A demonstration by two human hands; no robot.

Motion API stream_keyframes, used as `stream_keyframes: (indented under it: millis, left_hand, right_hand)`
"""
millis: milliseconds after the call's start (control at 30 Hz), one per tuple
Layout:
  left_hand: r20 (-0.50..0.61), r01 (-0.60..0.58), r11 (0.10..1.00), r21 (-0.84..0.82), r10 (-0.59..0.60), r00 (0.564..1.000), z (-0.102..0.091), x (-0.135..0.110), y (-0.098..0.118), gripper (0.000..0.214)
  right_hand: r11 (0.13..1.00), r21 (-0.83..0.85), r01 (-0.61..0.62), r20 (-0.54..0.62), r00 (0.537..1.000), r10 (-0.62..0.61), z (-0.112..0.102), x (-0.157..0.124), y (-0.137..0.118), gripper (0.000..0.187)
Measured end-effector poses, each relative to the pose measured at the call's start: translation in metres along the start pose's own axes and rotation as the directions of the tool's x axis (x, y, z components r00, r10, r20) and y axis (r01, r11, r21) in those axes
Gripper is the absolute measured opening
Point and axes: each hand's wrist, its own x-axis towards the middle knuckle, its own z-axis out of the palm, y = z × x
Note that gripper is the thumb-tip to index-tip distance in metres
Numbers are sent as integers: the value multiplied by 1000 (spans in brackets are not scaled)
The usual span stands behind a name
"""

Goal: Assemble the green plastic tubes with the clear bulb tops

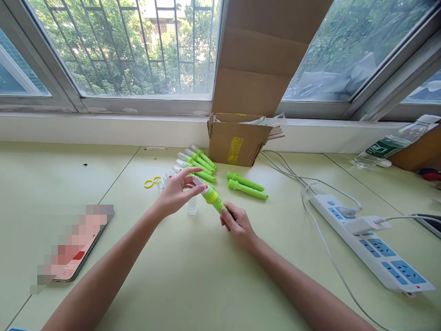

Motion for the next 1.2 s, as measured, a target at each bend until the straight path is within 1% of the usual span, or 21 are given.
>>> stream_keyframes:
  millis: [100, 167, 233, 300, 367, 400, 467, 500, 533, 567, 600, 667, 700, 767, 833, 900, 933, 1033, 1100, 1200]
  left_hand:
    - [61, 13, 1000, 16, -14, 998, -5, -1, 3, 57]
    - [96, -14, 995, 101, 5, 995, -12, -1, 2, 56]
    - [133, -69, 967, 246, 37, 990, -19, -1, -1, 53]
    - [167, -118, 896, 429, 49, 985, -24, -2, -6, 51]
    - [213, -136, 802, 582, 11, 977, -28, -2, -11, 43]
    - [236, -138, 765, 629, -19, 972, -29, -2, -13, 38]
    - [242, -126, 735, 667, -54, 969, -32, -1, -15, 29]
    - [212, -110, 739, 665, -45, 976, -35, 0, -14, 28]
    - [152, -87, 753, 652, -17, 988, -38, 1, -14, 30]
    - [71, -63, 777, 626, 24, 997, -42, 2, -13, 32]
    - [-25, -40, 811, 584, 67, 997, -46, 3, -12, 34]
    - [-201, -15, 892, 452, 119, 972, -55, 5, -11, 38]
    - [-266, -15, 928, 373, 122, 956, -58, 7, -11, 38]
    - [-335, -25, 974, 226, 102, 937, -60, 8, -11, 38]
    - [-350, -35, 990, 136, 81, 933, -57, 9, -10, 38]
    - [-323, -39, 993, 109, 72, 944, -51, 8, -7, 38]
    - [-288, -37, 993, 109, 68, 955, -47, 7, -6, 39]
    - [-133, -22, 989, 147, 42, 990, -37, 4, -2, 40]
    - [-42, 5, 974, 228, 5, 999, -31, 2, -2, 40]
    - [19, 63, 923, 380, -76, 997, -25, -1, -5, 38]
  right_hand:
    - [1000, 12, 9, -10, 1000, -9, 0, 1, 0, 30]
    - [999, 30, 14, -36, 999, -13, 0, 1, 1, 30]
    - [998, 56, 13, -65, 998, -9, 0, 2, 1, 30]
    - [997, 83, 3, -86, 996, 4, 1, 2, 1, 29]
    - [994, 110, -6, -97, 995, 17, 0, 2, 2, 29]
    - [993, 119, -9, -99, 995, 20, 0, 2, 2, 29]
    - [992, 127, -10, -100, 995, 23, 0, 2, 2, 28]
    - [992, 124, -7, -102, 995, 20, 0, 2, 2, 28]
    - [993, 118, -5, -103, 995, 17, 0, 2, 2, 28]
    - [994, 109, -1, -104, 994, 13, 0, 2, 2, 28]
    - [995, 100, 1, -103, 995, 10, 0, 2, 2, 28]
    - [997, 82, 1, -99, 995, 7, 0, 2, 3, 28]
    - [997, 72, -1, -96, 995, 8, 0, 2, 3, 28]
    - [999, 50, -9, -90, 996, 13, 0, 3, 3, 27]
    - [999, 28, -17, -82, 996, 19, -1, 3, 1, 27]
    - [1000, 4, -15, -69, 997, 15, -1, 3, -1, 28]
    - [1000, -14, -7, -65, 998, 6, 0, 3, -2, 29]
    - [996, -86, 32, -59, 998, -37, 1, 4, -3, 28]
    - [989, -134, 60, -61, 996, -68, 2, 4, -2, 27]
    - [965, -227, 130, -89, 984, -154, 5, 3, 0, 36]
